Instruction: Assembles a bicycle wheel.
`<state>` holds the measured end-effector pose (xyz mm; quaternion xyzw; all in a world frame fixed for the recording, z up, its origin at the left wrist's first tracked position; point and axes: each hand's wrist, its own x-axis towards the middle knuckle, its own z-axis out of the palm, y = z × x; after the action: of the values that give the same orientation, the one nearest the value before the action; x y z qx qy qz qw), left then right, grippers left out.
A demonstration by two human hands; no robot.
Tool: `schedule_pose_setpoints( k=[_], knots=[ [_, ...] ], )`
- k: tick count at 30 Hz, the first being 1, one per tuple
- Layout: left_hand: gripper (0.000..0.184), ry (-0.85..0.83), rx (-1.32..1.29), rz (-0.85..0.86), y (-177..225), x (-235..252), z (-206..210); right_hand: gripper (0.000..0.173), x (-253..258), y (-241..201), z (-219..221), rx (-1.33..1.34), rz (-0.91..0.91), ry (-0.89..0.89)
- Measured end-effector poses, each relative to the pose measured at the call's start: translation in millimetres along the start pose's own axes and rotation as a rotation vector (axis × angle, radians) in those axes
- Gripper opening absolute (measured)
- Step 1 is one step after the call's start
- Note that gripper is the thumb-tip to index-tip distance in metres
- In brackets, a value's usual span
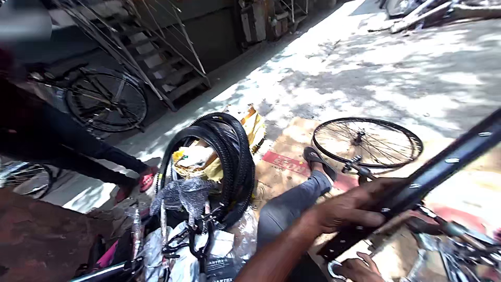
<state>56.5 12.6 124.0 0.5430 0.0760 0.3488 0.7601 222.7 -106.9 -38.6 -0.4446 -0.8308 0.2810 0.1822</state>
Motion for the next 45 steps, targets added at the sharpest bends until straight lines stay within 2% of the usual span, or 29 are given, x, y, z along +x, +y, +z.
schedule_pose_setpoints(
  k=[1, 3, 5, 7, 8, 10, 15, 18, 25, 27, 31, 37, 45],
  knots=[
    [0.078, -0.009, -0.074, -0.002, -22, -15, -16, 0.035, -2, 6, 6, -0.014, 0.006, 0.003],
    [0.052, 0.029, -0.127, -0.075, -60, -41, -46, 0.033, -5, 11, 14, -0.034, 0.019, 0.034],
    [0.038, 0.195, 0.098, -0.283, -75, -61, -58, 0.032, -6, 11, 18, -0.052, 0.018, 0.072],
    [0.033, 0.322, 0.428, -0.489, -83, -69, -62, 0.031, -4, 12, 21, -0.071, 0.017, 0.102],
    [0.032, 0.365, 0.512, -0.553, -86, -73, -65, 0.032, -3, 14, 23, -0.085, 0.014, 0.116],
    [0.032, 0.441, 0.495, -0.585, -87, -80, -66, 0.034, -4, 14, 27, -0.103, 0.004, 0.126],
    [0.024, 0.569, 0.385, -0.494, -81, -91, -63, 0.034, -5, 10, 27, -0.096, 0.012, 0.120],
    [0.025, 0.499, 0.388, -0.432, -67, -96, -59, 0.036, -4, 12, 29, -0.110, 0.004, 0.129],
    [0.037, 0.155, 0.452, -0.153, -17, -97, -48, 0.037, -4, 15, 30, -0.117, -0.009, 0.133],
    [0.034, 0.098, 0.531, -0.122, -13, -97, -49, 0.036, -4, 15, 30, -0.122, -0.006, 0.129],
    [0.022, 0.071, 0.669, -0.199, -14, -98, -46, 0.037, -4, 13, 29, -0.118, -0.002, 0.129],
    [0.025, 0.046, 0.912, -0.295, -16, -103, -49, 0.037, -4, 14, 30, -0.119, -0.006, 0.129],
    [0.019, 0.078, 0.821, -0.194, -10, -102, -45, 0.038, -3, 13, 29, -0.120, 0.004, 0.108]
  ],
)
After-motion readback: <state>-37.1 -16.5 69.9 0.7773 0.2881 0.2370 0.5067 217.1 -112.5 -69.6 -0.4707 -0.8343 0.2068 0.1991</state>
